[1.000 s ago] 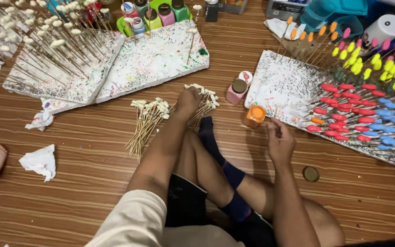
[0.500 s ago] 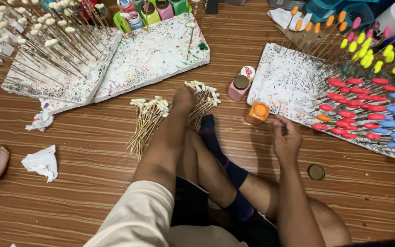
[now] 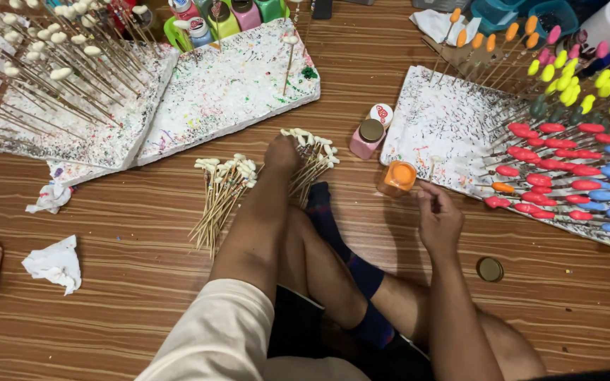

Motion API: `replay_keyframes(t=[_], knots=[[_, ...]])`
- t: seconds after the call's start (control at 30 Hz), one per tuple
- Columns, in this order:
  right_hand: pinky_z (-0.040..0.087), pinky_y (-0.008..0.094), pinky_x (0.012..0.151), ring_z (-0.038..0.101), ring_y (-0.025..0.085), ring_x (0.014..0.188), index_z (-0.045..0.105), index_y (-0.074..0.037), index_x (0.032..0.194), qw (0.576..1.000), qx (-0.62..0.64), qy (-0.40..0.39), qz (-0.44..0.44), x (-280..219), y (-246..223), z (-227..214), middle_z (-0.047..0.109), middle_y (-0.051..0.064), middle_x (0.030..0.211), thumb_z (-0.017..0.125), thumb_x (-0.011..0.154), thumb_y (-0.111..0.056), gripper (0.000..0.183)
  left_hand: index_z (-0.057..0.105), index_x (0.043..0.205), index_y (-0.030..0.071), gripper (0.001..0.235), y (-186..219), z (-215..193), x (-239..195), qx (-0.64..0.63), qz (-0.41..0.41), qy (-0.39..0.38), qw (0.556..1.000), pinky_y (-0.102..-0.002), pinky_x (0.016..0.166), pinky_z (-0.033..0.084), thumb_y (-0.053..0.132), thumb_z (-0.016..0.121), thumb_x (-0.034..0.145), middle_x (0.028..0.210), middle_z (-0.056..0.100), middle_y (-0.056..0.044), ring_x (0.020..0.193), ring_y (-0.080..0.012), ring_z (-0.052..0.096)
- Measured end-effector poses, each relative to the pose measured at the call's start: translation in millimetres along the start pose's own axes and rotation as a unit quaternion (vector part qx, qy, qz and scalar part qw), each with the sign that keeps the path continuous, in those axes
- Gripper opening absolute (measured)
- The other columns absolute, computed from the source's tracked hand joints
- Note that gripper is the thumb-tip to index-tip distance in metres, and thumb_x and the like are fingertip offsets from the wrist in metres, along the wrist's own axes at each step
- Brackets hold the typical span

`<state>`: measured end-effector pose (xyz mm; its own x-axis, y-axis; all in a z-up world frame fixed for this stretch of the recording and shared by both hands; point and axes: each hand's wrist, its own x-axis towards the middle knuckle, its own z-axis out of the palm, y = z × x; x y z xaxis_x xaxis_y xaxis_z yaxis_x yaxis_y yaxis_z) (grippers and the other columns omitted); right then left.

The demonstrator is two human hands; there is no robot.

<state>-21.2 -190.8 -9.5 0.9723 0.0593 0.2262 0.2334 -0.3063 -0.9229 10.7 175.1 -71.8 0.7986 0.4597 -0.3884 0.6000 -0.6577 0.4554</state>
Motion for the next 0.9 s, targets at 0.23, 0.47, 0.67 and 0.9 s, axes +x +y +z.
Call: replay_keyframes(t=[0.23, 0.47, 0.67, 0.9], knots=[[0.057, 0.035, 0.081, 0.071, 0.018, 0.083, 0.075, -0.004, 0.121, 1.000, 0.013, -0.013, 0.006, 1.6, 2.9, 1.8, 0.074, 0.015, 0.090, 0.066, 0.103, 0.001, 0.021, 0.069, 0.117, 0.004, 0.028, -12.6, 7.8, 8.3, -0.022, 0.001, -0.007, 1.000, -0.057, 0.105, 0.052, 0.021, 0.066, 0.095, 0.118, 0.064, -0.019, 0.126, -0.0438, 0.061], [0.057, 0.033, 0.078, 0.072, 0.018, 0.081, 0.075, -0.006, 0.121, 1.000, 0.001, -0.014, 0.014, 2.1, 4.6, 2.5, 0.075, 0.014, 0.090, 0.066, 0.102, -0.001, 0.021, 0.068, 0.109, 0.007, 0.024, -45.0, 48.9, 56.8, -0.073, 0.003, 0.006, 0.997, -0.053, 0.101, 0.055, 0.024, 0.066, 0.092, 0.113, 0.069, -0.019, 0.123, -0.0409, 0.064], [0.057, 0.032, 0.077, 0.072, 0.018, 0.080, 0.075, -0.007, 0.121, 1.000, -0.004, -0.019, 0.019, 2.2, 6.3, 1.6, 0.075, 0.014, 0.090, 0.066, 0.102, -0.002, 0.022, 0.071, 0.097, 0.011, 0.018, -68.5, 81.2, 98.1, -0.083, 0.024, 0.038, 0.996, -0.050, 0.095, 0.058, 0.025, 0.074, 0.087, 0.101, 0.072, -0.019, 0.114, -0.0415, 0.068], [0.057, 0.030, 0.077, 0.072, 0.017, 0.081, 0.075, -0.007, 0.121, 0.999, 0.010, -0.023, 0.029, 3.6, 9.7, 2.4, 0.075, 0.013, 0.090, 0.065, 0.103, -0.003, 0.021, 0.073, 0.094, 0.011, 0.016, -67.2, 85.0, 106.6, -0.044, 0.033, 0.042, 0.998, -0.048, 0.089, 0.060, 0.024, 0.076, 0.084, 0.098, 0.073, -0.020, 0.108, -0.0406, 0.071]])
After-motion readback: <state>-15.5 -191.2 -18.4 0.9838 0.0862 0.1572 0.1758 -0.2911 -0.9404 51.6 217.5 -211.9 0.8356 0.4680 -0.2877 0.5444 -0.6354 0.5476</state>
